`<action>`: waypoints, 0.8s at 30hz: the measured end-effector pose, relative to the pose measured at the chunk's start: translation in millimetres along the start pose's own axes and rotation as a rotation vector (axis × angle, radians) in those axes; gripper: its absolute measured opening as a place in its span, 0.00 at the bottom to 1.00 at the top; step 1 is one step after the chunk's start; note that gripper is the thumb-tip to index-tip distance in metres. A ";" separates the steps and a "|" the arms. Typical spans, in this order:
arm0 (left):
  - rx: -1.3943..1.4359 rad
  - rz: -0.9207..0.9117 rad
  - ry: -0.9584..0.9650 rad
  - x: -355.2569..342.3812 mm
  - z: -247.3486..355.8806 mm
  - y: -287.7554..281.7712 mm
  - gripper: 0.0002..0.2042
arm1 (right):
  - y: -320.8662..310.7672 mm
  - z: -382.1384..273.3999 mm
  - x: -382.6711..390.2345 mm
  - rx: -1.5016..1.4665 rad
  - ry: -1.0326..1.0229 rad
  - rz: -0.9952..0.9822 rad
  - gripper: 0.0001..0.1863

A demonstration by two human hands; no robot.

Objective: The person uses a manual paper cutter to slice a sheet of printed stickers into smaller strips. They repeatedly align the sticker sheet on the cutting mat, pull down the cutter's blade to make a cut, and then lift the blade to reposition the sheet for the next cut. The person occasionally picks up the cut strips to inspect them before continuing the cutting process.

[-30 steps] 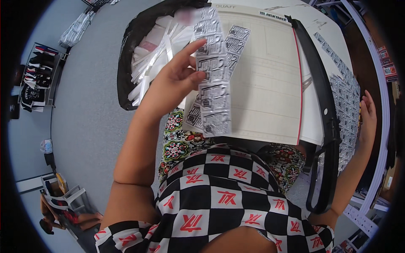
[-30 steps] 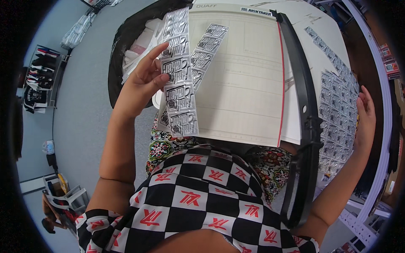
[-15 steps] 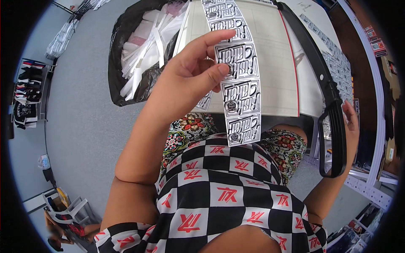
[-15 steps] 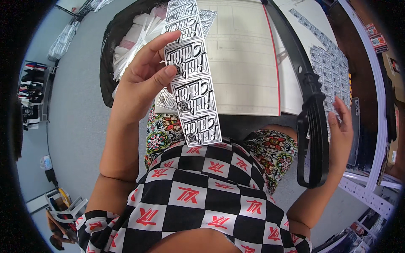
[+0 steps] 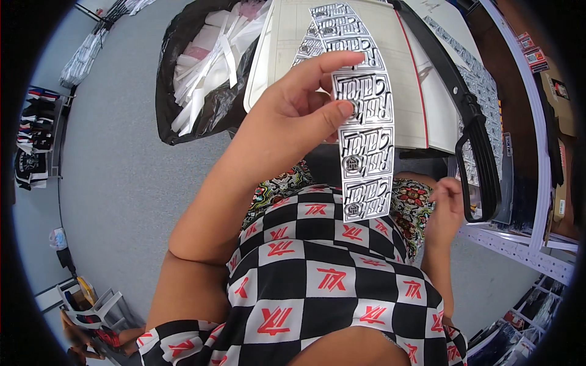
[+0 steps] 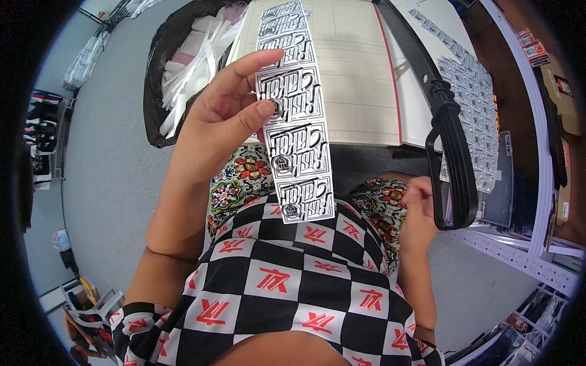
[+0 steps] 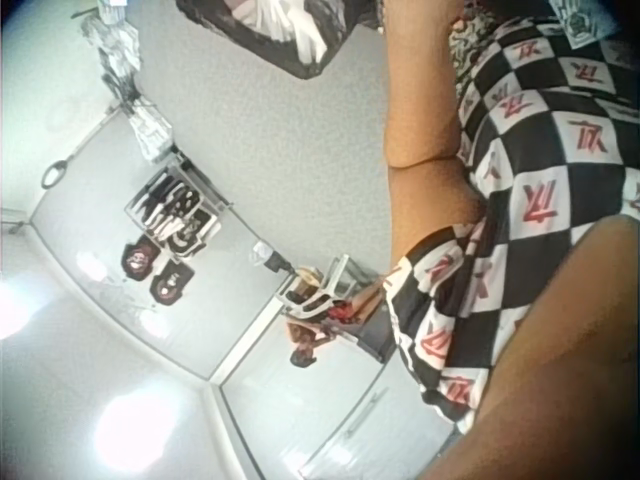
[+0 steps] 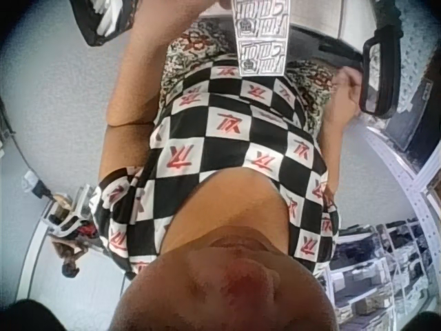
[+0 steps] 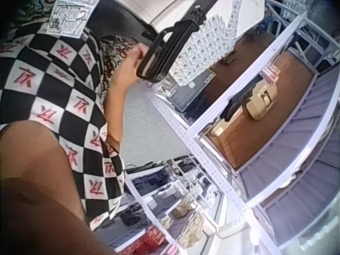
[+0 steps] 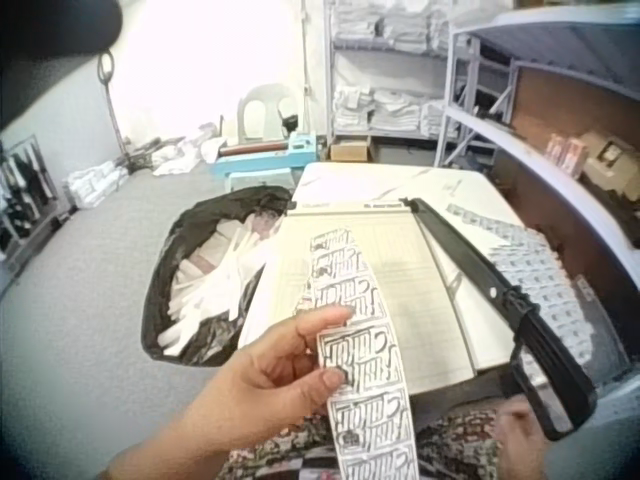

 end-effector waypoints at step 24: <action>-1.781 0.420 0.912 11.1 105.1 -16.3 0.22 | 40.9 -149.5 -19.0 0.687 -0.267 -0.566 0.19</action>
Point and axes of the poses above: each hand's wrist, its own x-axis away from the middle knuckle, its own y-axis out of the palm, z = x × y, the point moved 3 cm from there along -x, towards the middle knuckle, and after that the axes turned 5 degrees about x, right-handed, at the moved point
